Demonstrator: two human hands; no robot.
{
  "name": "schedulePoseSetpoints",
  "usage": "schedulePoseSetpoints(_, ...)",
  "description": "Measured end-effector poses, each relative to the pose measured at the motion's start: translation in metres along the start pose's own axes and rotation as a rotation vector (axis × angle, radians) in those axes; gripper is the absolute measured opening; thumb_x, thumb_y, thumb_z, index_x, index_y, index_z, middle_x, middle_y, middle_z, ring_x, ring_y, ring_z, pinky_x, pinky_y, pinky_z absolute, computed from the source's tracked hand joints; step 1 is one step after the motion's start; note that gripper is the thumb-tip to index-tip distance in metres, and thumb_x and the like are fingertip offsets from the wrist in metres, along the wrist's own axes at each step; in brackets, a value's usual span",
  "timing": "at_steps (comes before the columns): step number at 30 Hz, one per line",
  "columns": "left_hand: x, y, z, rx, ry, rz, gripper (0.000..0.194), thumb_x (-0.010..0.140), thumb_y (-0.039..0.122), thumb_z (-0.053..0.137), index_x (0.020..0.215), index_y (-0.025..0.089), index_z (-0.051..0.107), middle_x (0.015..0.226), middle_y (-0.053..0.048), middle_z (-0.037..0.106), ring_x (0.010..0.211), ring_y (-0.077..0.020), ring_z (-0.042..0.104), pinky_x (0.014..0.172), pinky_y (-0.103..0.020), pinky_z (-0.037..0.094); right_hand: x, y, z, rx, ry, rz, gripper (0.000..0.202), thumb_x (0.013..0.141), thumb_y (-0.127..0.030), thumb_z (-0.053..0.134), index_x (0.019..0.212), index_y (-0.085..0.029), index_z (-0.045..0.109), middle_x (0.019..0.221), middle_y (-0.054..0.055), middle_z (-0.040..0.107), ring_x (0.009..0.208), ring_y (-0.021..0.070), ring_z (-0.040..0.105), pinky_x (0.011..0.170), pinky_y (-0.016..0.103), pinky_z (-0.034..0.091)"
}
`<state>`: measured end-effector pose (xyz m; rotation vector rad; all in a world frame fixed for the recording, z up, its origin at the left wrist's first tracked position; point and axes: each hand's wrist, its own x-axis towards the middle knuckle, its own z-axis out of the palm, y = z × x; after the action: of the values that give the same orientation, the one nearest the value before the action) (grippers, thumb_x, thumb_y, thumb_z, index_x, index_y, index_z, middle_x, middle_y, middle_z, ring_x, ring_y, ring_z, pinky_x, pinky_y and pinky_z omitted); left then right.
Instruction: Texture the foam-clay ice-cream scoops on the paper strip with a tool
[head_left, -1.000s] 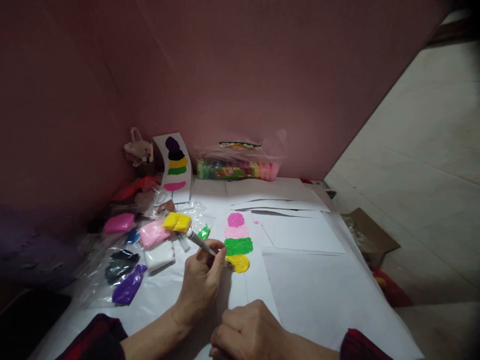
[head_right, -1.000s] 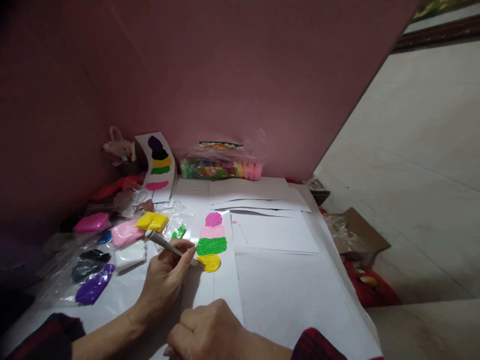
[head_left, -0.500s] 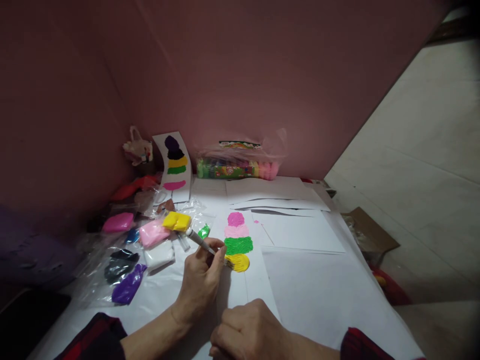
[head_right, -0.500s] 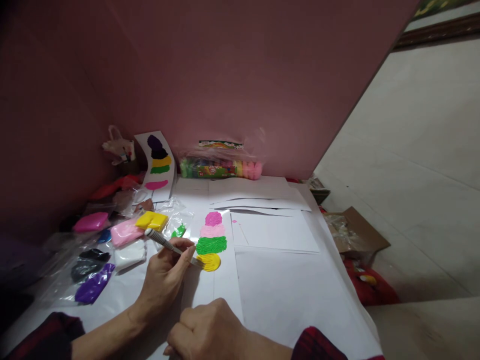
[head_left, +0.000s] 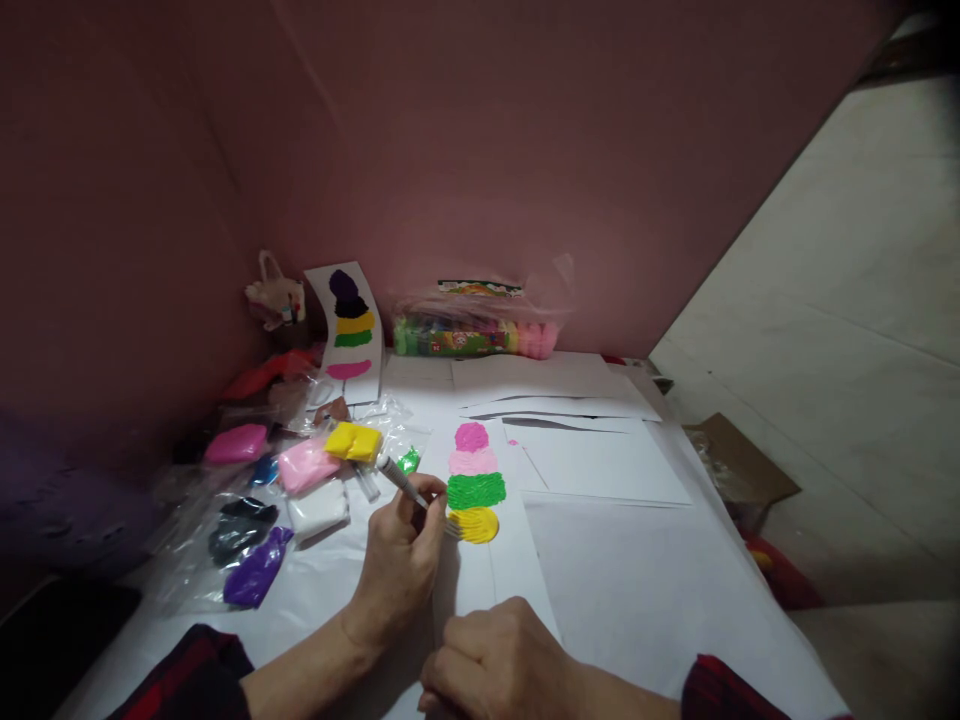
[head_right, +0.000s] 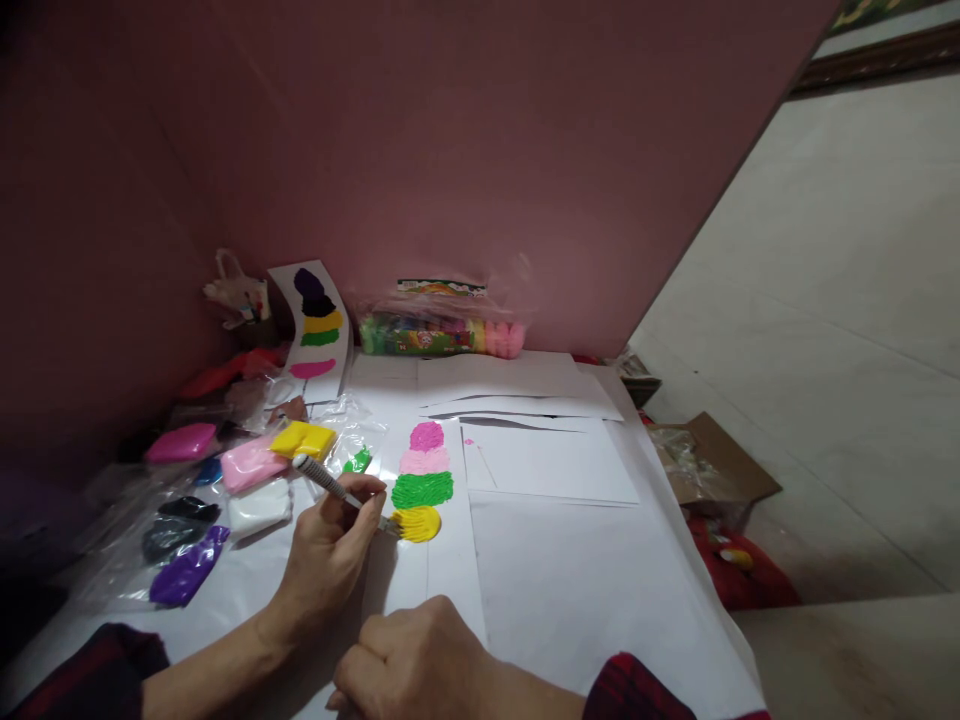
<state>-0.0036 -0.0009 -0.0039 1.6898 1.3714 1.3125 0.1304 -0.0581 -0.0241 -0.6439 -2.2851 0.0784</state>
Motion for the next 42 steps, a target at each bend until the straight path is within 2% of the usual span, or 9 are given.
schedulePoseSetpoints(10,0.001,0.001,-0.003,0.102,0.087,0.120,0.007,0.088,0.018,0.050,0.087,0.019,0.057,0.062,0.005,0.053,0.051,-0.0096,0.048,0.051,-0.020,0.041,0.002,0.001,-0.002,0.011,0.010,0.011,0.045,0.102,-0.029,0.036,0.063,-0.018,0.055,0.051,-0.004,0.052,0.040,0.0093,0.041,0.037,0.027,0.020)
schedulePoseSetpoints(15,0.002,0.002,-0.004,0.149,0.151,0.125,0.009,0.086,0.018,0.050,0.087,0.018,0.059,0.066,0.004,0.058,0.051,-0.0104,0.052,0.052,-0.021,0.043,-0.002,0.001,0.000,-0.026,-0.049,-0.003,0.037,0.099,-0.029,0.042,0.066,-0.018,0.055,0.052,-0.004,0.053,0.041,0.0091,0.042,0.037,0.026,0.020)
schedulePoseSetpoints(20,0.003,0.007,-0.003,0.101,0.222,0.094,0.010,0.085,0.021,0.051,0.087,0.018,0.060,0.073,0.000,0.062,0.062,-0.0133,0.059,0.060,-0.023,0.047,-0.003,0.001,0.000,-0.033,-0.070,0.006,0.038,0.099,-0.031,0.044,0.065,-0.019,0.053,0.053,-0.005,0.054,0.041,0.0085,0.043,0.037,0.025,0.021)
schedulePoseSetpoints(25,0.001,0.011,-0.001,-0.002,0.144,-0.015,0.011,0.087,0.027,0.056,0.088,0.017,0.061,0.062,0.003,0.056,0.053,-0.0113,0.051,0.050,-0.021,0.041,0.001,0.002,-0.002,0.003,-0.038,-0.003,0.042,0.102,-0.032,0.039,0.065,-0.018,0.056,0.052,-0.004,0.055,0.041,0.0089,0.045,0.036,0.025,0.023)
schedulePoseSetpoints(30,0.000,0.007,0.001,-0.081,0.073,-0.094,0.014,0.089,0.031,0.056,0.089,0.018,0.060,0.063,0.003,0.055,0.056,-0.0115,0.050,0.053,-0.022,0.042,0.002,0.001,-0.002,0.004,-0.015,-0.003,0.046,0.103,-0.031,0.035,0.063,-0.018,0.056,0.051,-0.004,0.054,0.040,0.0087,0.043,0.036,0.026,0.021)
schedulePoseSetpoints(36,0.000,0.005,0.001,-0.104,0.044,-0.120,0.016,0.089,0.034,0.056,0.088,0.018,0.060,0.064,0.003,0.055,0.058,-0.0121,0.050,0.056,-0.023,0.043,0.002,0.001,-0.001,-0.010,-0.019,-0.006,0.045,0.102,-0.030,0.038,0.062,-0.018,0.054,0.051,-0.004,0.053,0.040,0.0082,0.043,0.036,0.025,0.021)
schedulePoseSetpoints(42,0.001,0.006,0.000,-0.101,0.028,-0.131,0.018,0.089,0.034,0.056,0.086,0.017,0.059,0.064,0.002,0.056,0.057,-0.0132,0.052,0.056,-0.025,0.043,0.000,0.001,0.001,-0.031,-0.078,-0.008,0.040,0.100,-0.032,0.043,0.065,-0.018,0.055,0.052,-0.005,0.054,0.040,0.0084,0.044,0.036,0.025,0.023)
